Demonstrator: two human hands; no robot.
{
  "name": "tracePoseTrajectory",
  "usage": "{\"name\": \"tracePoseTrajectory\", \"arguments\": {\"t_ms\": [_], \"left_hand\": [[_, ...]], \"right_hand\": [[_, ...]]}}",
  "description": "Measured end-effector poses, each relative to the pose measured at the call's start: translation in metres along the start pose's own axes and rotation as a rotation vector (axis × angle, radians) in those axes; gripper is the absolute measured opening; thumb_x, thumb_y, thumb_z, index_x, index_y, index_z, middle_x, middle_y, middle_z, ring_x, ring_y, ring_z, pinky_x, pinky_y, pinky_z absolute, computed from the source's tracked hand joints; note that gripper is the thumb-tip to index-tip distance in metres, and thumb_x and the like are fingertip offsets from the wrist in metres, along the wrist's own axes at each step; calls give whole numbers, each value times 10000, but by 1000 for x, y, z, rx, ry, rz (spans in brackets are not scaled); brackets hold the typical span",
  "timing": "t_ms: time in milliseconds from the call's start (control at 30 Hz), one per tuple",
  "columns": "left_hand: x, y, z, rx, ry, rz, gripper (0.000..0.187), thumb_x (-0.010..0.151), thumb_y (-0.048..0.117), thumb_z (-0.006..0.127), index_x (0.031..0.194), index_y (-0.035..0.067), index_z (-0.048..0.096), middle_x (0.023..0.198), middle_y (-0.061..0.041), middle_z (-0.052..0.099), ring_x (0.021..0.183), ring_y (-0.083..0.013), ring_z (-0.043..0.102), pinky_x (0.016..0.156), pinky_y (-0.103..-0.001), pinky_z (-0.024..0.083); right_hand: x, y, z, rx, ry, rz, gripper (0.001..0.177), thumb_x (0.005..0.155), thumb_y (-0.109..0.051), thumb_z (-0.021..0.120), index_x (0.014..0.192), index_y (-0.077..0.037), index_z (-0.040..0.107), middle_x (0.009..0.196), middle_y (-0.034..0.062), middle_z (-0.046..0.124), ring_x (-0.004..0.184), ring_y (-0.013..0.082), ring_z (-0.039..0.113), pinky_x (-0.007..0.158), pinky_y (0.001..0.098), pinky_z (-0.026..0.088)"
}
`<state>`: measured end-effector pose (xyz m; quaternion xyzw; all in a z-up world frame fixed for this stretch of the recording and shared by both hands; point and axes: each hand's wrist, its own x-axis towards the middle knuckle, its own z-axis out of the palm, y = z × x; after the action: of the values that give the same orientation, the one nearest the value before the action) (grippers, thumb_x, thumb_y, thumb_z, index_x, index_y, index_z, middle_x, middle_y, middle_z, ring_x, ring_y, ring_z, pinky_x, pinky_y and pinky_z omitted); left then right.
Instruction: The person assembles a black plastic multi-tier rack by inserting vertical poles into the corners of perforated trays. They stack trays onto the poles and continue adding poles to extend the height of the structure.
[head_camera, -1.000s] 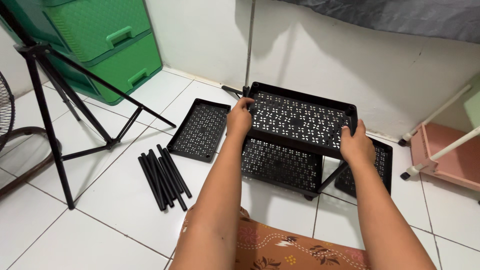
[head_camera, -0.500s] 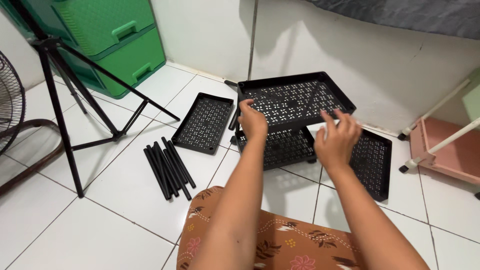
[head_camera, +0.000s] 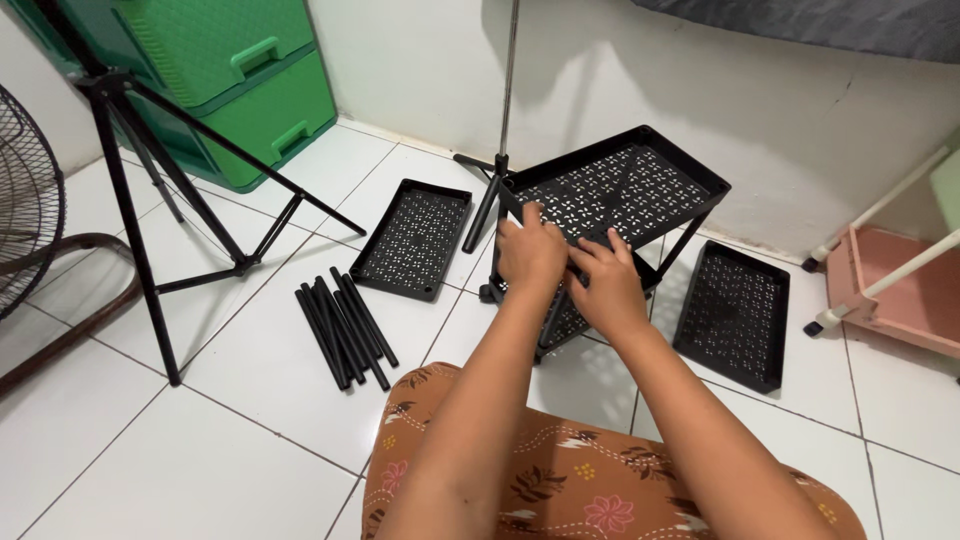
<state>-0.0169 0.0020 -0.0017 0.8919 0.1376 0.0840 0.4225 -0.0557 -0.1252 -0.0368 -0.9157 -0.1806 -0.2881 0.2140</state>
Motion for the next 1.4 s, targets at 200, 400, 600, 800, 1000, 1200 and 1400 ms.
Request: {"name": "tracePoseTrajectory", "arguments": {"t_ms": [200,400,600,800,1000,1200,1400], "left_hand": [[20,-18,4,79,495,305,524,817,269,700,1305,105,604,1480,-148,465,1331,-320,416,1015,-525,422],[40,-17,-4,157,276,244,349,964,342,594,1201,104,690,1162,-103,719,1166,-315,606,998,-524,438],[48,3,4,290,148,107,470,1041,441,434,1095,78,727,1087,-145,736,1001,-350,697,896,-556,486],[57,21,7,252,231,172,490,1033,436,418,1091,54,720,1116,-190,713,1068,-370,664,875,-563,495],[66,38,0,243,290,241,484,1042,446,390,1140,73,683,1189,-170,691,1162,-365,614,962,-588,455],[59,12,10,74,-216,-141,641,1037,581,288,1515,158,349,1405,-200,563,1344,-388,499,1055,-598,389],[66,11,16,237,-171,-45,655,1042,596,261,1501,143,376,1482,-213,494,1419,-381,411,1102,-619,313]], "right_hand": [[1,13,-16,117,-144,62,340,839,-262,781,1171,-191,788,1217,81,749,1322,340,593,1268,452,336],[-6,49,-36,62,-82,47,235,856,-330,722,859,-131,848,1246,81,737,1380,357,506,1038,419,495],[1,47,-45,-152,-104,519,607,1125,-475,514,777,-39,753,927,216,781,1351,249,688,942,398,593],[18,38,-32,-188,80,434,582,993,-445,485,1434,-74,570,1648,288,202,1523,415,151,1166,606,168],[30,48,-25,-213,-243,712,807,993,-592,391,1625,-142,168,1684,244,-87,1559,411,-100,1229,589,87],[26,45,-31,-198,-244,681,806,995,-613,360,1620,-130,200,1673,261,-60,1551,425,-87,1218,595,110],[28,41,-31,-225,-276,693,780,983,-622,354,1609,-167,255,1685,236,-25,1558,417,-57,1215,598,141]]}}
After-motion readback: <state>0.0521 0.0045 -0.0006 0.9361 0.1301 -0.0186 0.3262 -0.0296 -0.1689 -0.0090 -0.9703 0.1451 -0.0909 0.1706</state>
